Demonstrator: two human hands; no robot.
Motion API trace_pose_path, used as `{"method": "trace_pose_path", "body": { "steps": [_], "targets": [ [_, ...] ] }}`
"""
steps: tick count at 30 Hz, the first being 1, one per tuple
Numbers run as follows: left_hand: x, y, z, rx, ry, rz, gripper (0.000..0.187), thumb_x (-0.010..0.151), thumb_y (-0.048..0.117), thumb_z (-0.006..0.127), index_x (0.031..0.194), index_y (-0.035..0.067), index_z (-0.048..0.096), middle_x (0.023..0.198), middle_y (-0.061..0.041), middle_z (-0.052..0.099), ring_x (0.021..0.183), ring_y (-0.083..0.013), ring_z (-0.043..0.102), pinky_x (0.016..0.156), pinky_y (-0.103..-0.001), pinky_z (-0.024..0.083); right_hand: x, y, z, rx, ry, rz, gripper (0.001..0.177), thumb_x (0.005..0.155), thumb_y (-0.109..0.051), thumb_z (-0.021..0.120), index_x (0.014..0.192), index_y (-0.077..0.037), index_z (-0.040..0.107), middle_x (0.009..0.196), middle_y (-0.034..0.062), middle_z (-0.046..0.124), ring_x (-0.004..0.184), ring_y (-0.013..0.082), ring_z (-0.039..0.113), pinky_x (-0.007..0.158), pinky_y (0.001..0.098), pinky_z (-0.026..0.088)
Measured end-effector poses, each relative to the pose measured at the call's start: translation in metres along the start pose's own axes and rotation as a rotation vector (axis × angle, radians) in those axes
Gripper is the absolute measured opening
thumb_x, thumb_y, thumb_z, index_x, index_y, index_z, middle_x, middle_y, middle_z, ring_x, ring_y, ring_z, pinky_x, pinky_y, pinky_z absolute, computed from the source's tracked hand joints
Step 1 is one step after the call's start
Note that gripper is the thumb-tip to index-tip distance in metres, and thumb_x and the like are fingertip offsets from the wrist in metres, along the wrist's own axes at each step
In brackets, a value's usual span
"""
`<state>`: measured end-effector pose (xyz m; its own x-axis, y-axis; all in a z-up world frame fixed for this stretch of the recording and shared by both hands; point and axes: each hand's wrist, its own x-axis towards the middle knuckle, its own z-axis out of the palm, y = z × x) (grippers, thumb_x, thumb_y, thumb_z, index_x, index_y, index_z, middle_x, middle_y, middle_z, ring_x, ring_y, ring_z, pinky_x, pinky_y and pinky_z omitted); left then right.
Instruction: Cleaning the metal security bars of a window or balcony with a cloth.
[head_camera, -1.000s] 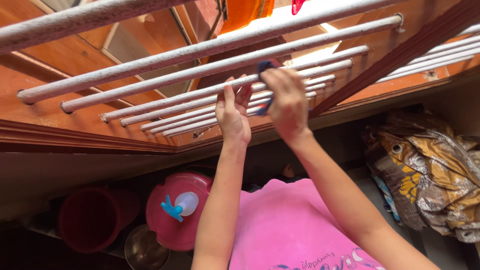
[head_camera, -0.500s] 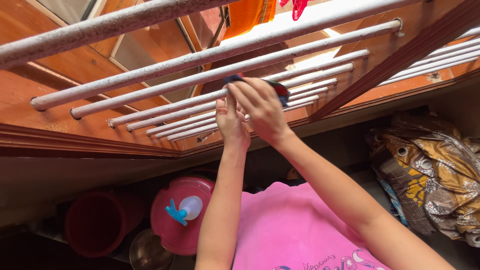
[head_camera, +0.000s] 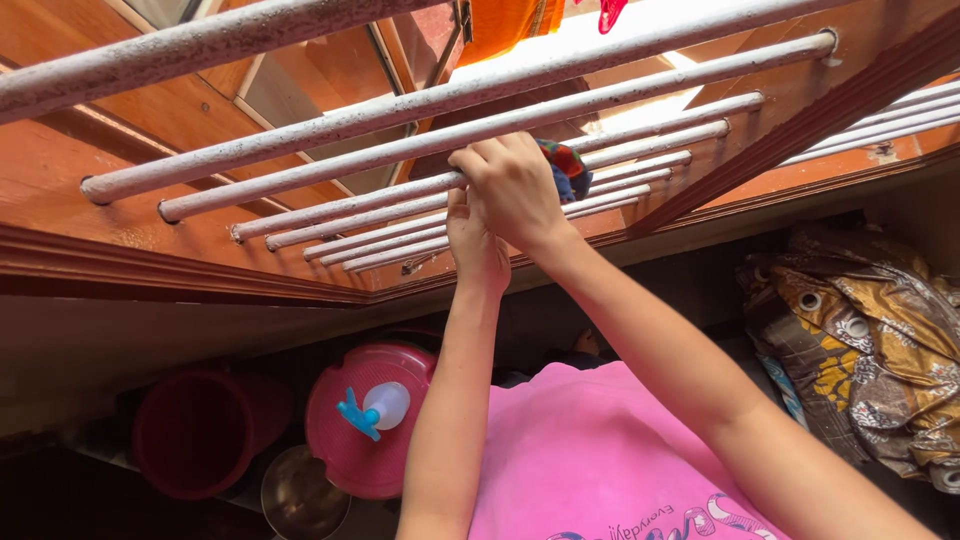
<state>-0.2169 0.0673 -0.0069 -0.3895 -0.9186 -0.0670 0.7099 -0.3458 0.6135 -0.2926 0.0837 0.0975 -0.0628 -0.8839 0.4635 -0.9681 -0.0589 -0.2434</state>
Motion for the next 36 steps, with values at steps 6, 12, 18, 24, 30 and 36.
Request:
{"method": "trace_pose_path", "body": {
  "steps": [6,12,18,24,30,36],
  "targets": [
    [0.011,-0.020,-0.021,-0.356,-0.259,0.098,0.025,0.119,0.014,0.059,0.135,-0.006,0.060,0.095,-0.001,0.061,0.080,-0.0053,0.058,0.068,-0.020,0.049,-0.046,0.026,-0.008,-0.058,0.378,-0.218,0.040,0.094,0.000,0.061,0.133,-0.004,0.065,0.134,0.0129,0.063,0.125,0.0309,0.061,0.111,0.0494,0.049],
    [-0.002,0.009,0.018,-0.076,0.092,-0.067,0.031,0.098,0.026,0.057,0.127,0.013,0.056,0.125,0.001,0.070,0.112,-0.0068,0.071,0.095,-0.021,0.060,-0.012,0.023,-0.005,-0.014,0.098,0.221,0.027,0.090,-0.004,0.064,0.114,-0.011,0.075,0.112,0.0058,0.072,0.108,0.0299,0.065,0.098,0.0444,0.052],
    [-0.002,0.001,-0.003,-0.039,-0.037,-0.005,0.032,0.111,0.031,0.061,0.133,0.008,0.056,0.123,-0.005,0.064,0.110,-0.0142,0.065,0.086,-0.029,0.058,-0.023,0.002,-0.001,0.174,0.184,-0.100,0.030,0.091,-0.010,0.070,0.120,-0.005,0.072,0.119,0.0107,0.070,0.112,0.0329,0.065,0.101,0.0464,0.051],
    [-0.001,0.012,0.018,-0.073,-0.060,-0.035,0.044,0.107,0.031,0.053,0.144,0.007,0.046,0.150,-0.012,0.056,0.141,-0.0237,0.055,0.119,-0.035,0.047,-0.075,0.056,0.000,-0.060,0.349,-0.058,0.046,0.095,0.003,0.063,0.140,-0.005,0.067,0.141,0.0144,0.065,0.143,0.0364,0.051,0.124,0.0530,0.038],
    [0.002,-0.013,0.021,-0.136,-0.117,-0.121,0.046,0.108,0.032,0.049,0.145,0.003,0.046,0.146,-0.020,0.056,0.137,-0.0327,0.054,0.119,-0.043,0.044,-0.071,0.042,0.013,0.032,0.409,0.085,0.046,0.100,0.008,0.056,0.144,-0.001,0.062,0.150,0.0150,0.059,0.147,0.0388,0.049,0.128,0.0542,0.036],
    [0.006,-0.025,0.014,-0.117,-0.121,-0.091,0.039,0.119,0.031,0.052,0.134,-0.005,0.059,0.135,-0.019,0.065,0.125,-0.0287,0.063,0.113,-0.044,0.049,-0.078,0.063,-0.001,0.022,0.300,-0.104,0.048,0.096,0.009,0.058,0.142,0.000,0.064,0.145,0.0182,0.062,0.144,0.0393,0.049,0.124,0.0536,0.038]
  ]
}}
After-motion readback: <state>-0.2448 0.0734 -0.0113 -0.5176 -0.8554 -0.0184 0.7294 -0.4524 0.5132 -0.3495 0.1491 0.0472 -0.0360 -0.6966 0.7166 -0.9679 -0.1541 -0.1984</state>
